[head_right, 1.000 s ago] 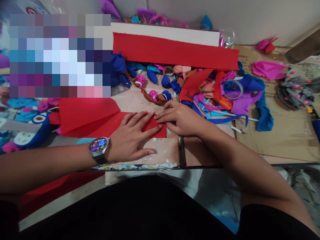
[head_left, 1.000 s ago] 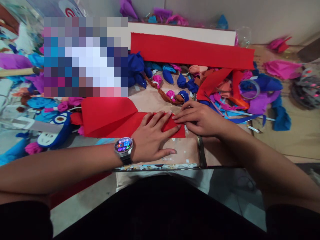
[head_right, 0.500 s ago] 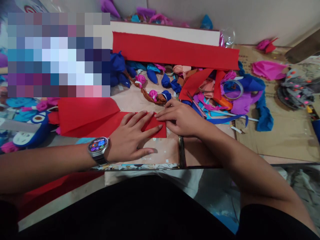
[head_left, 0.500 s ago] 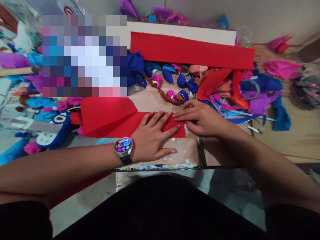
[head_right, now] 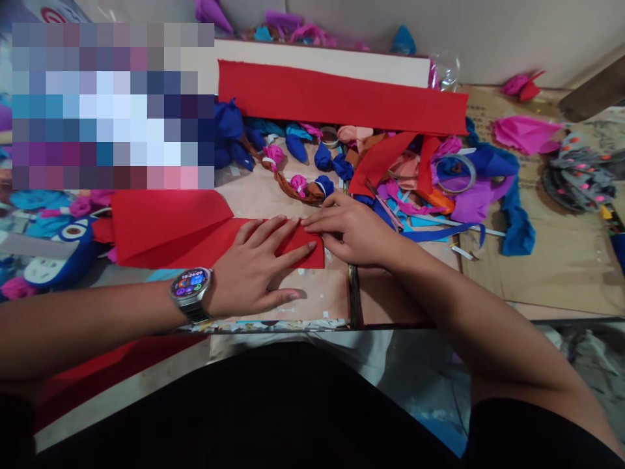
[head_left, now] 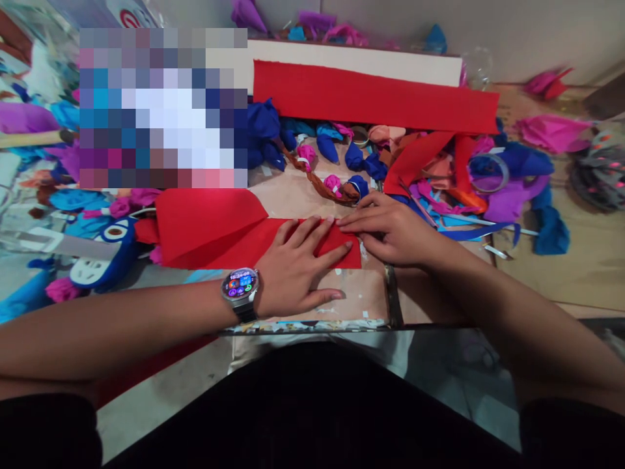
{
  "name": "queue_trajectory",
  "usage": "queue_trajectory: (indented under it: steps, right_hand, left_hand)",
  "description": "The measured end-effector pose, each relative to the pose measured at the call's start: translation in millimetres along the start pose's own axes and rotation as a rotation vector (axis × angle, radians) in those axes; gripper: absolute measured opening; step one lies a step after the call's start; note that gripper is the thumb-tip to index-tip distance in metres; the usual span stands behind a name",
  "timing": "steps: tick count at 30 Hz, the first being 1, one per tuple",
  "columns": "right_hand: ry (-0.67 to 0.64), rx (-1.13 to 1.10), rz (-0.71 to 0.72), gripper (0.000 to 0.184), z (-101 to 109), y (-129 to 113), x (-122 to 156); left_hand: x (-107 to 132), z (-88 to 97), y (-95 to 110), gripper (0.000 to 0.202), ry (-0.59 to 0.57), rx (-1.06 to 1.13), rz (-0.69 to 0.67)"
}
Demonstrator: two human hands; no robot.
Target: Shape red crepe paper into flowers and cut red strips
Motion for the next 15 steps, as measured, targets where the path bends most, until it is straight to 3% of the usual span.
queue_trajectory:
  steps: [15]
  right_hand:
    - [-0.021, -0.019, 0.033, 0.052, 0.5, 2.9, 1.1]
  left_hand:
    - [0.7, -1.2, -0.4, 0.093, 0.023, -0.001, 0.017]
Point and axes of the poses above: each hand's wrist, its own x-axis away from the middle knuckle, its own z-axis out of the back of the hand, y = z × x, the point moved 4 cm from there along -x, towards the middle knuckle, and after that the axes turned 9 degrees about x, right-handed, at the moved point
